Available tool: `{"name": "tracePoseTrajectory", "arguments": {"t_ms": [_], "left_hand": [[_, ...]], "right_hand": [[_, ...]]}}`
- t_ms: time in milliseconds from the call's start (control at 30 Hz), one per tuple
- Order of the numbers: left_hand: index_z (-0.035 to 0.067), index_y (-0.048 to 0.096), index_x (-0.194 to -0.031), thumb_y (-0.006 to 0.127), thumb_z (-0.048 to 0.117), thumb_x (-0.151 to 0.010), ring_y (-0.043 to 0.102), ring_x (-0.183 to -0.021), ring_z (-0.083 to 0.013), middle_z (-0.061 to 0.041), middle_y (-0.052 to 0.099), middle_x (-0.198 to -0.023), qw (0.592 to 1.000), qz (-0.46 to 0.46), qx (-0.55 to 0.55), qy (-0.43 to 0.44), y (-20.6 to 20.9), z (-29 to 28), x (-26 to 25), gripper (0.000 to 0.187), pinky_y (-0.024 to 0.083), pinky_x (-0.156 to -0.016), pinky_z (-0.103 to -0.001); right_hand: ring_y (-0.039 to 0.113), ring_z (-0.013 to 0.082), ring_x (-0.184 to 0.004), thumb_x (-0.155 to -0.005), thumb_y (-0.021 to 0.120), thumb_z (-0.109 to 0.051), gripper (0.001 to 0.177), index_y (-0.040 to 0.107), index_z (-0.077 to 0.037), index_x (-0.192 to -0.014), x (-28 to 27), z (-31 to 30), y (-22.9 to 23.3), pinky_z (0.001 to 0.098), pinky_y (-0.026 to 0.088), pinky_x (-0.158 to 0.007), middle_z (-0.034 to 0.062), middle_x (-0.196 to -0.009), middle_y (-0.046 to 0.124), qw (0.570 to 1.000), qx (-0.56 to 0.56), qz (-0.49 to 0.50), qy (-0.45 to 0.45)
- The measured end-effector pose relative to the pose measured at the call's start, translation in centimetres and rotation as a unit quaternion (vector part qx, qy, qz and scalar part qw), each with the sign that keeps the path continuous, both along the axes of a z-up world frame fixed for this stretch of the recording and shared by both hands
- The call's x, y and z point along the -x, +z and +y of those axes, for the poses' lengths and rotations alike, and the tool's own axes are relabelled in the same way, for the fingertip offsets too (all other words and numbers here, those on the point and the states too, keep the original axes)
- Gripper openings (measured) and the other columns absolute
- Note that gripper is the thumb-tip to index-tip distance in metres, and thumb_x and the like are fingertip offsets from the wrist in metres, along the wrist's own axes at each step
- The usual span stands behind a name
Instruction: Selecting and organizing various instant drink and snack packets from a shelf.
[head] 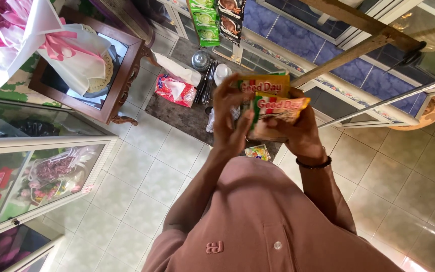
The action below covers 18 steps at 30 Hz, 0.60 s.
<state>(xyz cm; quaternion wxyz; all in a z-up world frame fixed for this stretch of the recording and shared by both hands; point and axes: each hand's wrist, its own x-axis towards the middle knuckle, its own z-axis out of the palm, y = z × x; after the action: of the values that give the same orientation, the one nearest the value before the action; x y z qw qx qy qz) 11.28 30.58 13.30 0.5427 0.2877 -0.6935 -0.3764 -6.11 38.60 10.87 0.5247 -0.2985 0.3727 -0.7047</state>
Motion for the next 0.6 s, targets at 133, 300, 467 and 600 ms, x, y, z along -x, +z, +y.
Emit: {"name": "tracePoseTrajectory", "arguments": {"t_ms": [133,300,467,600], "left_hand": [[0.006,0.042,-0.152,0.067,0.053,-0.105,0.032,-0.156,-0.0228,-0.011,0.031,-0.166,0.983,0.108,-0.115,-0.096,1.7,-2.0,-0.5,0.072,0.027,-0.13,-0.04],[0.0,0.055,-0.137,0.062,0.05,-0.108,0.053,-0.116,-0.0227,-0.015,0.059,-0.127,0.925,-0.002,-0.324,-0.198,-10.7,-0.5,-0.9,0.058,0.043,-0.102,-0.037],[-0.004,0.058,-0.14,0.062,0.043,-0.105,0.053,-0.092,-0.0255,-0.017,0.061,-0.107,0.895,-0.022,-0.418,-0.151,-5.6,0.7,0.1,0.059,0.045,-0.08,-0.042],[0.0,0.049,-0.141,0.055,0.05,-0.105,0.058,-0.12,-0.0224,-0.012,0.061,-0.131,0.931,0.026,-0.337,-0.141,-4.3,1.1,1.1,0.062,0.047,-0.105,-0.037]], "right_hand": [[0.065,0.0238,-0.127,-0.078,0.087,0.006,0.082,0.045,-0.004,-0.147,1.1,1.3,0.1,0.04,0.058,-0.107,0.0118,-0.139,0.063,0.996,0.049,-0.058,0.045],[0.065,0.0206,-0.119,-0.084,0.088,-0.005,0.072,0.051,0.001,-0.146,0.8,0.6,0.5,0.0372,0.058,-0.102,0.0109,-0.129,0.065,0.994,-0.018,0.095,0.048],[0.055,0.0168,-0.126,-0.089,0.09,-0.017,0.076,0.045,0.0,-0.147,-0.8,-0.6,0.8,0.0338,0.049,-0.11,0.0059,-0.134,0.05,0.932,0.012,0.357,-0.064],[0.054,0.0135,-0.133,-0.094,0.083,-0.026,0.073,0.04,-0.007,-0.151,-1.0,-0.6,-1.7,0.032,0.046,-0.116,0.0029,-0.142,0.058,0.989,-0.032,0.135,0.042]]}}
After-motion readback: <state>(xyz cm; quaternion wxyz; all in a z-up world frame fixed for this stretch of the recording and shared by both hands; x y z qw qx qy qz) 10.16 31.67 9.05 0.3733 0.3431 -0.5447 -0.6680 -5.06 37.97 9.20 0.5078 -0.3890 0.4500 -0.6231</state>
